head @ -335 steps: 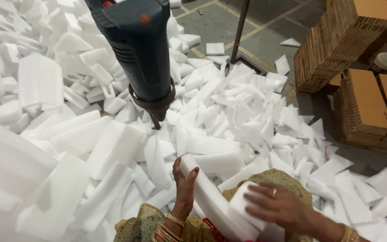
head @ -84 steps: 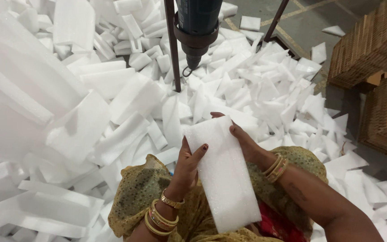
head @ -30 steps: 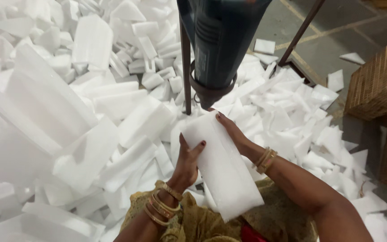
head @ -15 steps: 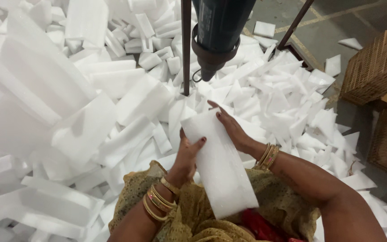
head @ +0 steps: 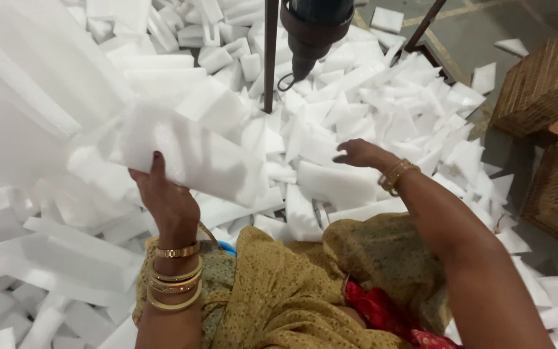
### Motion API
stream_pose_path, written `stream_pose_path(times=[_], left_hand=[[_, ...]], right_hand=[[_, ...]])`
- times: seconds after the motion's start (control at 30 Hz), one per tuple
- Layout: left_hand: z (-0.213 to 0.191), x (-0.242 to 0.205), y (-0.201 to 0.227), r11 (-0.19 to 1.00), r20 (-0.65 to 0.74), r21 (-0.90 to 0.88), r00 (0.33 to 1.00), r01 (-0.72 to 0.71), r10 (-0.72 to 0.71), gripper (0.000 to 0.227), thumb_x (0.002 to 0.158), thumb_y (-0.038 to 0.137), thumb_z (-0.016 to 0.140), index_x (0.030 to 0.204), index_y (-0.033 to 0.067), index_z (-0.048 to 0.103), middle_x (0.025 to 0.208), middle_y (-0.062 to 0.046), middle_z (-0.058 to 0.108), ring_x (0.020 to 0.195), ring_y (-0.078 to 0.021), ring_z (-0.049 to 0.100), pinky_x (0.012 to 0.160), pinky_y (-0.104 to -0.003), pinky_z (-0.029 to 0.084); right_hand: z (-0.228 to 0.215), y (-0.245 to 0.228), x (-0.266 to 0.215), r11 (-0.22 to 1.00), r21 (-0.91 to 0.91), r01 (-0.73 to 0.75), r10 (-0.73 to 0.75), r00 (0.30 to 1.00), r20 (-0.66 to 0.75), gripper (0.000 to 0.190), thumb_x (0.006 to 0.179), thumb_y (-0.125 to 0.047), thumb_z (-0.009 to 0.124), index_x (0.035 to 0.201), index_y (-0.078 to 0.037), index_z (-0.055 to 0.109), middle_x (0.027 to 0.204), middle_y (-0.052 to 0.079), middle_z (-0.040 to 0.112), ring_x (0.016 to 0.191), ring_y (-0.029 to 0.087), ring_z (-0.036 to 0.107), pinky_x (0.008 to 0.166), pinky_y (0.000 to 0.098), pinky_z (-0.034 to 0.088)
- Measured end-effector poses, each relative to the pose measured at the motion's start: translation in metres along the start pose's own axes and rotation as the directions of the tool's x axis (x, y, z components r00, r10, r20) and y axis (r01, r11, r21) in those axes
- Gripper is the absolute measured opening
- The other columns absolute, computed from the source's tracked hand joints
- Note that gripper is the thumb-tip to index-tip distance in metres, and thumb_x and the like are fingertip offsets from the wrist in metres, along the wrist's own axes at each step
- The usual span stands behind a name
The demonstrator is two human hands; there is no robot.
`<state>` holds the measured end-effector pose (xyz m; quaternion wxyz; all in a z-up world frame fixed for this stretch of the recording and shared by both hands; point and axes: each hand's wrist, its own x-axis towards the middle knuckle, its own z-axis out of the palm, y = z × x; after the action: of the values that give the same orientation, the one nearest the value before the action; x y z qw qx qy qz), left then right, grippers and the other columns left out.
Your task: The person sits on the floor surrounded by white foam pieces and uses a wire-cutting machine to slice rectangular foam blocks. They pick up blocks, position them under the wire, and drop the cut pieces back onto the pile.
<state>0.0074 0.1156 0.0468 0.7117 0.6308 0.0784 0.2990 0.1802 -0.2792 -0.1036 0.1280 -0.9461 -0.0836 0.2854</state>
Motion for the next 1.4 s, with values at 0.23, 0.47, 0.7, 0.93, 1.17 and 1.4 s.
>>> stream_pose_path(times=[0.23,0.47,0.7,0.93,1.17,1.4], left_hand=[[-0.011,-0.007,0.001,0.995,-0.005,-0.024,0.996,-0.093,0.093,0.043,0.117,0.012,0.042,0.157,-0.0004,0.031,0.153,-0.021,0.048,0.139,-0.0299,0.055,0.116,-0.041,0.050],[-0.022,-0.009,-0.002,0.758,0.019,0.538,0.905,-0.368,0.426,0.037,0.112,0.006,0.039,0.149,0.0008,0.035,0.146,-0.023,0.047,0.133,-0.0292,0.053,0.111,-0.039,0.051],[-0.043,-0.009,0.009,0.841,-0.116,0.454,0.917,-0.293,0.382,0.032,0.119,0.013,0.038,0.145,-0.0058,0.043,0.147,-0.021,0.046,0.129,-0.0245,0.059,0.113,-0.039,0.052],[-0.051,-0.021,0.038,0.950,-0.196,0.250,0.951,-0.186,0.237,0.033,0.112,0.014,0.036,0.139,-0.0022,0.044,0.143,-0.012,0.046,0.125,-0.0201,0.058,0.113,-0.035,0.050],[-0.073,-0.025,0.037,0.877,-0.317,-0.388,0.935,-0.282,0.160,0.036,0.110,0.005,0.045,0.145,0.0017,0.039,0.141,-0.013,0.054,0.130,-0.0204,0.053,0.117,-0.038,0.044],[-0.084,-0.022,0.034,0.839,-0.370,-0.460,0.922,-0.289,0.115,0.039,0.107,0.002,0.048,0.145,0.0028,0.040,0.142,-0.013,0.054,0.132,-0.0230,0.053,0.118,-0.042,0.045]], right_hand=[[0.087,0.040,0.061,0.963,-0.252,-0.092,0.053,0.986,-0.157,0.053,0.089,-0.047,0.075,0.127,-0.012,0.065,0.125,0.013,0.068,0.118,0.035,0.064,0.095,0.0505,0.055],[0.163,0.022,0.049,0.979,-0.157,-0.133,0.091,0.964,-0.249,0.059,0.086,-0.042,0.078,0.134,-0.016,0.057,0.124,0.013,0.065,0.117,0.035,0.062,0.093,0.0539,0.054],[0.135,-0.004,0.056,0.990,-0.137,-0.044,-0.056,0.761,-0.647,0.050,0.088,-0.027,0.076,0.131,-0.007,0.061,0.126,0.020,0.062,0.117,0.038,0.057,0.094,0.0626,0.043],[0.184,-0.130,0.037,0.783,-0.054,0.619,-0.620,0.772,-0.137,0.068,0.082,-0.028,0.084,0.141,-0.014,0.052,0.140,0.017,0.057,0.123,0.038,0.054,0.105,0.0545,0.043],[0.243,-0.148,0.028,0.880,-0.090,0.465,-0.410,0.843,0.348,0.086,0.079,-0.003,0.074,0.156,-0.027,0.042,0.136,0.020,0.059,0.120,0.036,0.059,0.102,0.0476,0.051],[0.222,-0.130,0.057,0.907,0.222,0.357,-0.398,0.900,0.179,0.053,0.077,-0.005,0.084,0.125,-0.005,0.063,0.118,0.014,0.068,0.105,0.026,0.062,0.094,0.0426,0.050]])
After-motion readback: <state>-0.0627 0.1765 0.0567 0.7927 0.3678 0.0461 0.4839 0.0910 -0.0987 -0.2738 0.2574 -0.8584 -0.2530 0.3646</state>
